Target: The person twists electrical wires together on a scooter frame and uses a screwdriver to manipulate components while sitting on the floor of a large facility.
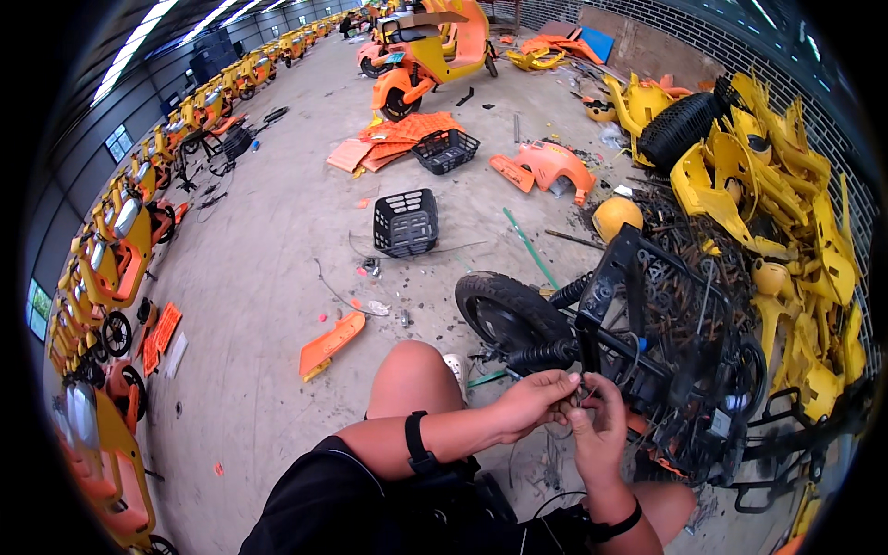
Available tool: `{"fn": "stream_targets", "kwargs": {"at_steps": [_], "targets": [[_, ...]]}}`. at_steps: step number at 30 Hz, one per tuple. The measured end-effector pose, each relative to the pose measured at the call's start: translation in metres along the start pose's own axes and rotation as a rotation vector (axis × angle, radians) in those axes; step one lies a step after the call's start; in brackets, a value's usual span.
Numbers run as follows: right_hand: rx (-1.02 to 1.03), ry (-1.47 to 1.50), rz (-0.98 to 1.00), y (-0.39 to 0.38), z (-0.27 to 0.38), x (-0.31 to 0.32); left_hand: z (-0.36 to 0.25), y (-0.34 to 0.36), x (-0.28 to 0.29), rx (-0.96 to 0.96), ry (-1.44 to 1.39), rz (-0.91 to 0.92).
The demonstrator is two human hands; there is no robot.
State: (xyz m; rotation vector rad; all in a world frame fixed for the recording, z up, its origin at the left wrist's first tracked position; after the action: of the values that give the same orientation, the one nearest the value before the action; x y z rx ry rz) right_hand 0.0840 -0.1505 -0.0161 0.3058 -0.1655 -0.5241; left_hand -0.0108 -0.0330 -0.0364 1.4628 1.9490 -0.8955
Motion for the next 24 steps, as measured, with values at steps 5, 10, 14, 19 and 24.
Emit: {"fn": "stream_targets", "kwargs": {"at_steps": [5,10,14,19,24], "targets": [[0.042,-0.254,0.009,-0.003,0.0,0.008,0.009,0.006,0.001,-0.034,0.02,0.035],[0.029,-0.29,0.001,-0.002,0.007,0.017,0.014,0.016,-0.004,-0.017,0.072,0.075],[0.015,-0.204,0.045,-0.004,0.001,0.02,0.01,0.014,-0.014,-0.03,0.076,0.035],[-0.024,-0.035,0.093,-0.005,-0.005,0.026,0.018,0.016,-0.009,-0.026,0.062,0.089],[0.005,-0.096,0.049,-0.005,0.0,0.02,0.018,0.017,-0.011,0.034,0.01,0.072]]}}
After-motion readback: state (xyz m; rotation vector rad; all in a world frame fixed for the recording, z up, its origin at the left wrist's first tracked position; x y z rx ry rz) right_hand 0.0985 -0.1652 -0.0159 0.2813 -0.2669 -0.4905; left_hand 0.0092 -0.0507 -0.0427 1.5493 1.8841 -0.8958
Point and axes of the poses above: each hand's wrist, its own y-axis towards the middle knuckle, its own x-axis out of the back of the hand, z = x × y, the point moved 1 cm from there along y, towards the middle knuckle, and after that the axes turned 10 degrees about z, right-handed, at the moved point
